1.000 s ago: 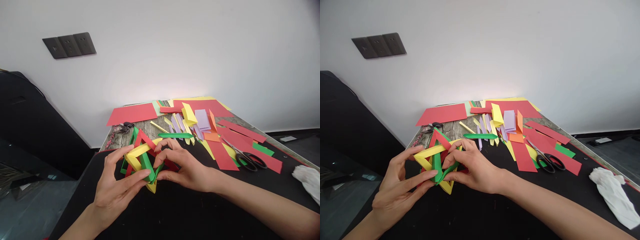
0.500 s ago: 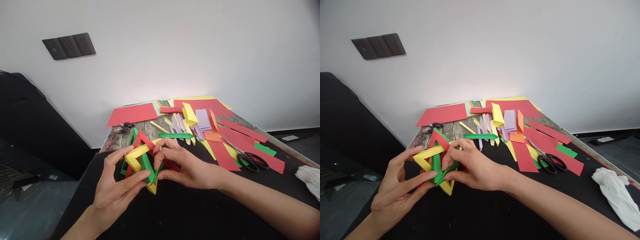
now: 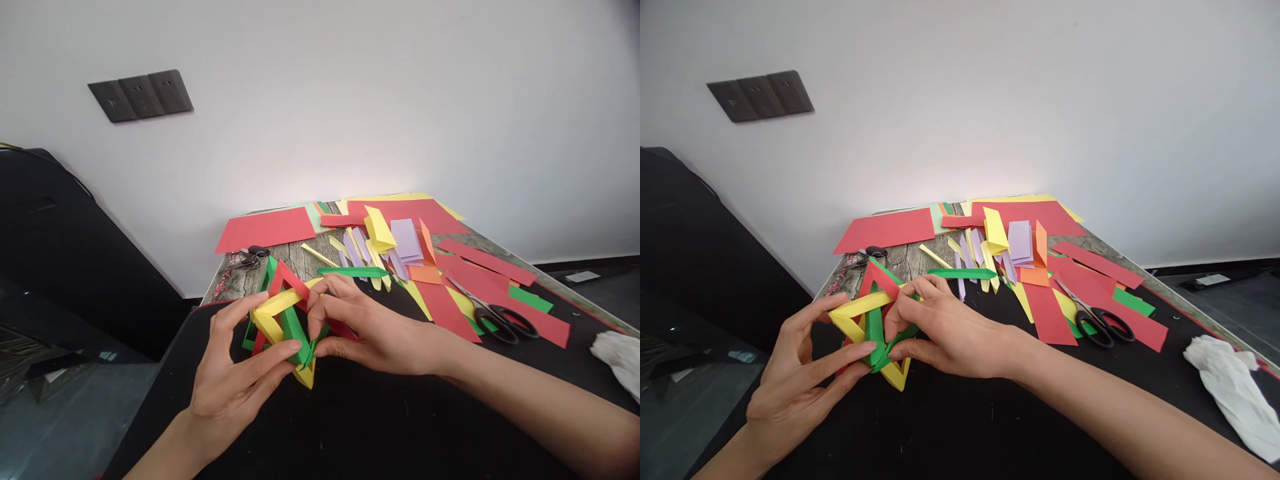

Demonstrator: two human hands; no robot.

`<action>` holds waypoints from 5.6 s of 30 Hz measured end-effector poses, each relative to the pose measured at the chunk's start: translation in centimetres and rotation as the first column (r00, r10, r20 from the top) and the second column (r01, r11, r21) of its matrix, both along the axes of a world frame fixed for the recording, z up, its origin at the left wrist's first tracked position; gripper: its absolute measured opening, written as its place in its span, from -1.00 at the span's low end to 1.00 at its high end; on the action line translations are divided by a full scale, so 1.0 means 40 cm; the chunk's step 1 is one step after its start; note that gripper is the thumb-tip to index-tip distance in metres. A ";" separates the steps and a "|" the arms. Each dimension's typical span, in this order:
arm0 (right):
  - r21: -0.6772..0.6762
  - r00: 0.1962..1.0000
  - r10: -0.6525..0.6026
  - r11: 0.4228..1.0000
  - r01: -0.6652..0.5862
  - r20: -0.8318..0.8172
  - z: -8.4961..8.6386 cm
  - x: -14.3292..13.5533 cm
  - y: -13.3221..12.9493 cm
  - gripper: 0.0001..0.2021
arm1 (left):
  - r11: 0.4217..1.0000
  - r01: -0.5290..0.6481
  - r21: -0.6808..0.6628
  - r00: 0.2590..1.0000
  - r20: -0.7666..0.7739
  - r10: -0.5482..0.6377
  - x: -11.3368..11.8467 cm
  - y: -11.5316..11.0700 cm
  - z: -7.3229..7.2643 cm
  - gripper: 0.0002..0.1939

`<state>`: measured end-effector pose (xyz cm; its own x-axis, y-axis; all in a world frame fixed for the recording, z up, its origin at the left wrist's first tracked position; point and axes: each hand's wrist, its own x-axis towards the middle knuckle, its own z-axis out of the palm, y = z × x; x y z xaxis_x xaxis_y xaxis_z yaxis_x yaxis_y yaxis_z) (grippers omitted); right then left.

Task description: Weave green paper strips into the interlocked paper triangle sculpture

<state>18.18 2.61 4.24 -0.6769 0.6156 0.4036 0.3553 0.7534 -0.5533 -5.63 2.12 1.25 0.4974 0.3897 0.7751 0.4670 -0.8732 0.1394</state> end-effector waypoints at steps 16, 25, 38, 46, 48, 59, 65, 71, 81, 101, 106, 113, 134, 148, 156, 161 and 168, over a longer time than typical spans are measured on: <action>0.017 0.998 0.036 0.999 -0.037 0.047 0.012 -0.005 0.000 -0.98 | 1.000 0.008 -0.010 1.000 0.004 -0.008 -0.002 -0.001 0.001 -0.66; 0.021 0.996 0.012 1.000 -0.013 0.084 0.020 -0.010 -0.002 -0.97 | 1.000 -0.020 -0.013 1.000 0.014 0.020 -0.001 -0.001 -0.001 -0.64; 0.030 0.996 -0.004 1.000 0.001 0.088 0.016 -0.010 0.002 -0.92 | 1.000 0.002 -0.011 1.000 0.002 -0.002 0.000 -0.001 0.002 -0.58; 0.046 1.000 -0.009 0.999 0.009 0.007 0.003 -0.006 0.008 -0.88 | 1.000 -0.007 -0.009 1.000 0.013 0.007 0.002 -0.001 0.002 -0.58; 0.078 1.000 0.006 0.997 -0.006 -0.005 0.000 -0.005 0.012 -0.89 | 1.000 -0.015 -0.002 1.000 0.014 0.015 0.003 -0.001 0.002 -0.59; 0.142 0.999 0.014 0.990 -0.019 0.036 0.009 -0.006 0.022 -0.88 | 1.000 -0.006 -0.005 1.000 0.012 0.006 0.002 -0.002 0.002 -0.58; 0.123 0.992 -0.030 0.992 0.014 0.124 0.022 -0.007 0.023 -0.85 | 1.000 -0.018 -0.013 1.000 0.010 0.018 0.001 -0.001 0.001 -0.58; 0.141 0.989 -0.035 0.990 0.015 0.143 0.024 -0.005 0.029 -0.81 | 1.000 -0.008 -0.016 1.000 0.011 0.008 -0.001 -0.001 0.002 -0.60; 0.120 0.993 0.066 0.990 -0.077 0.096 0.020 -0.007 0.044 -0.84 | 0.998 0.036 -0.050 0.998 0.047 -0.033 0.001 0.000 -0.001 -0.56; 0.146 0.997 -0.013 0.989 0.003 0.070 0.004 -0.011 0.005 -0.90 | 0.999 0.039 0.001 0.999 0.025 -0.039 -0.001 0.003 -0.008 -0.63; 0.193 0.999 -0.018 0.981 0.010 0.042 -0.011 -0.007 -0.009 -0.87 | 0.999 0.042 0.016 0.998 0.042 -0.042 0.003 0.004 -0.010 -0.63; 0.221 0.998 -0.053 0.974 0.055 -0.016 -0.028 -0.013 -0.010 -0.92 | 0.998 0.055 0.021 0.996 0.068 -0.056 0.007 0.002 -0.014 -0.61; 0.385 0.991 -0.128 0.913 0.134 -0.042 -0.037 -0.021 -0.033 -0.89 | 0.963 -0.179 0.201 0.982 0.097 0.163 0.051 -0.080 -0.006 -0.68; 0.445 0.980 -0.067 0.884 0.145 -0.187 -0.072 -0.042 -0.052 -0.90 | 0.948 -0.267 0.172 0.959 0.141 0.244 0.069 -0.093 -0.044 -0.75; 0.483 0.971 -0.059 0.859 0.168 -0.232 -0.082 -0.060 -0.054 -0.96 | 0.952 -0.250 0.177 0.963 0.150 0.225 0.066 -0.098 -0.047 -0.74; 0.469 0.965 -0.049 0.867 0.169 -0.257 -0.081 -0.062 -0.053 -0.94 | 0.951 -0.251 0.179 0.961 0.162 0.223 0.069 -0.098 -0.045 -0.73; 0.470 0.966 -0.045 0.868 0.164 -0.254 -0.079 -0.061 -0.054 -0.94 | 0.936 -0.263 0.233 0.962 0.133 0.237 0.069 -0.091 -0.050 -0.70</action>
<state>15.74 0.45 1.07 -0.4730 0.3647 0.8020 0.3568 0.9116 -0.2041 -2.87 -1.51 -0.75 0.3222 0.2821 0.9036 0.6692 -0.7431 -0.0067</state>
